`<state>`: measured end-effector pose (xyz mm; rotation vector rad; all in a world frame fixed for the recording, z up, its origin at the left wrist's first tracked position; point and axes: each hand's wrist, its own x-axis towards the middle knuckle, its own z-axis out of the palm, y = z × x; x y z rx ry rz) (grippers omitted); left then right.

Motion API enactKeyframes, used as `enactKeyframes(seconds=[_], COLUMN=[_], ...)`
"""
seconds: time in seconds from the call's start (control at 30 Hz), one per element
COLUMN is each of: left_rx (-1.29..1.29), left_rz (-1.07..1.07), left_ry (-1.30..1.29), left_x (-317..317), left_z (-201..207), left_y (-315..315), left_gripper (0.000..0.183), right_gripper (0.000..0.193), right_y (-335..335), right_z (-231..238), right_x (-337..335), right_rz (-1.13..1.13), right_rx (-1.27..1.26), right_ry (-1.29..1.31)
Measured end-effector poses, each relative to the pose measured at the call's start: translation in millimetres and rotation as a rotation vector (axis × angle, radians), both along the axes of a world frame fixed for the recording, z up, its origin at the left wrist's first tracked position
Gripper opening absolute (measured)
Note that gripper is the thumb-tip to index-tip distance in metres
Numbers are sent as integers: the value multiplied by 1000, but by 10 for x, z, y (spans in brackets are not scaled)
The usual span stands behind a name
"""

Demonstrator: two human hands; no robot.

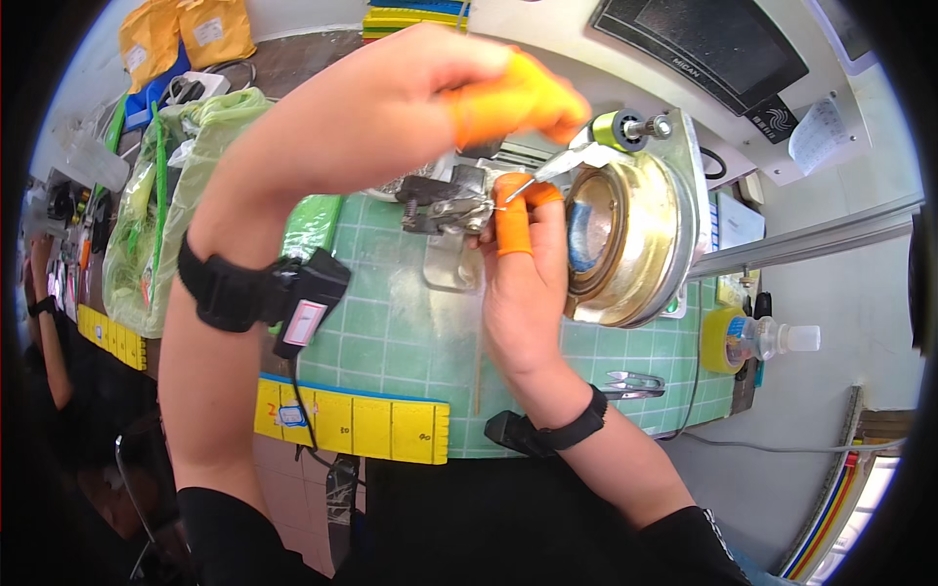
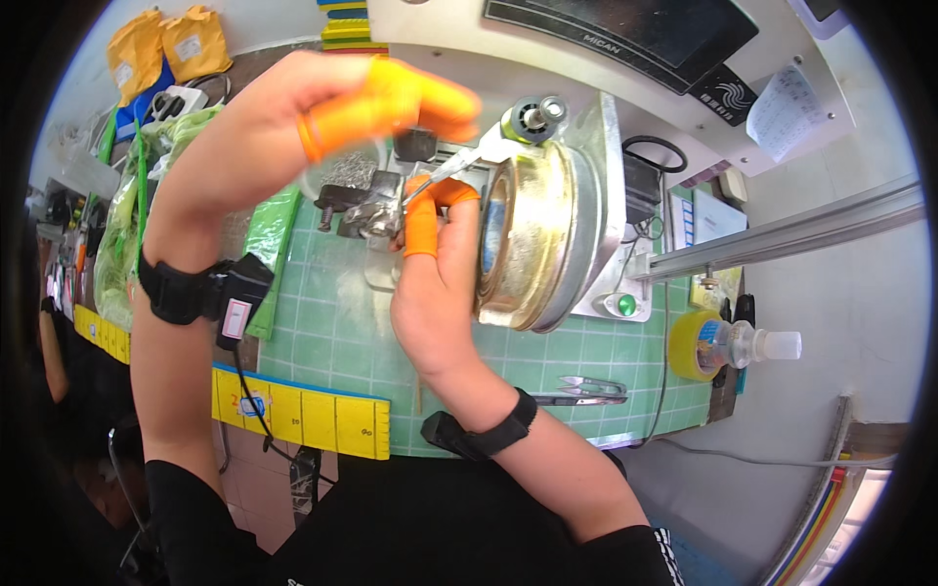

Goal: Using a small specialized machine to assemble or press small metal components together while wearing finger cots.

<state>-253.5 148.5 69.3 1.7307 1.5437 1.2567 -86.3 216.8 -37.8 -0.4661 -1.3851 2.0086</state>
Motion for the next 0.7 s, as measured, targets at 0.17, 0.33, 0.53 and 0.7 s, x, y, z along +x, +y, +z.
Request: enactKeyframes(seconds=[0.17,0.33,0.53,0.7], left_rx=[9,151,123,-36], left_rz=[-103,32,157,80], left_ry=[161,423,338,-35], left_x=[-92,-23,526,918], left_z=[-241,-71,-94,-589], left_y=[-13,-182,-575,-933], left_gripper=[19,16,14,12], right_gripper=[16,19,21,17], right_y=[-5,-20,-186,-193], right_z=[134,131,136,134], right_x=[-114,21,264,269], right_rz=[29,28,56,106], right_rx=[-121,-89,-102,59], right_ry=[-63,-70,21,9])
